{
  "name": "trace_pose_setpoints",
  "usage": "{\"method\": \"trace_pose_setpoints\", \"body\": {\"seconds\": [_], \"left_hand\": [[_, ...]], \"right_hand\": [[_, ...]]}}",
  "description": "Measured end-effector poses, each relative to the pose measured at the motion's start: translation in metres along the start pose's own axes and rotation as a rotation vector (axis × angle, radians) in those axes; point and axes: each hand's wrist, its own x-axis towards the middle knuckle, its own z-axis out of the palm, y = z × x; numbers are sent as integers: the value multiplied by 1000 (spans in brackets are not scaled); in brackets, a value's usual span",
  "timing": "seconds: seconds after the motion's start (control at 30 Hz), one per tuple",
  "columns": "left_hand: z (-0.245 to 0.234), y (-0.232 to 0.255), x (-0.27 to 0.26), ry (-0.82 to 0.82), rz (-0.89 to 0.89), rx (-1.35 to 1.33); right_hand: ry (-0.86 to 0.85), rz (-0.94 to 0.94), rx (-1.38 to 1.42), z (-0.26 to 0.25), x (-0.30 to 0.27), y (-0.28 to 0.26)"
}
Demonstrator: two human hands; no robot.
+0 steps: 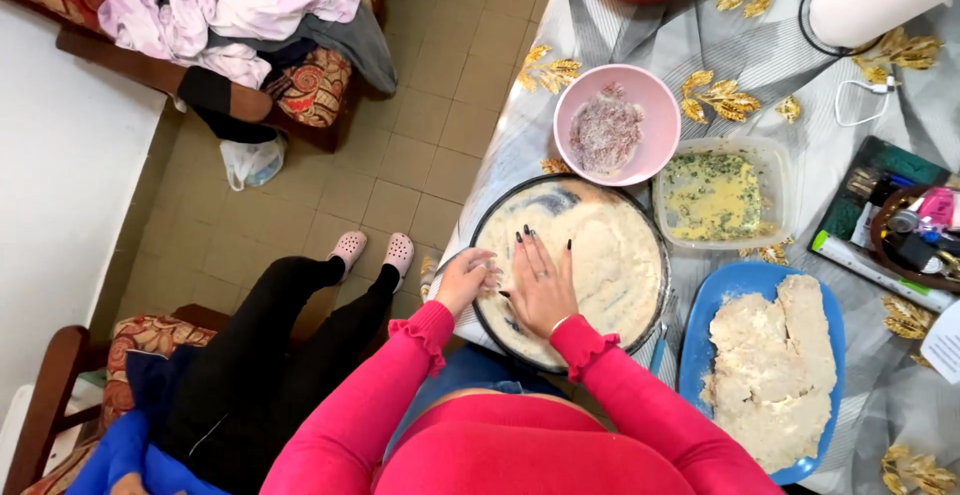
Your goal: Breading pieces of chicken using flour and egg wash on a table.
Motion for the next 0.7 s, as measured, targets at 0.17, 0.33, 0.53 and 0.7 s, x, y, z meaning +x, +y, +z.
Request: {"method": "trace_pose_setpoints", "body": {"seconds": [0.17,0.33,0.53,0.7], "left_hand": [[-13,37,-4,83,-68,-97],[-28,46,5,-21,-37,-42],[-11,12,4,63,-50,-38],[-4,9,-2,60,-100,13]], "right_hand": [[-61,21,-49,1,-20,6],[14,-25,-11,-22,-5,0],[-74,9,-19,-9,-5,14],[19,97,39,-32,18,41]]}}
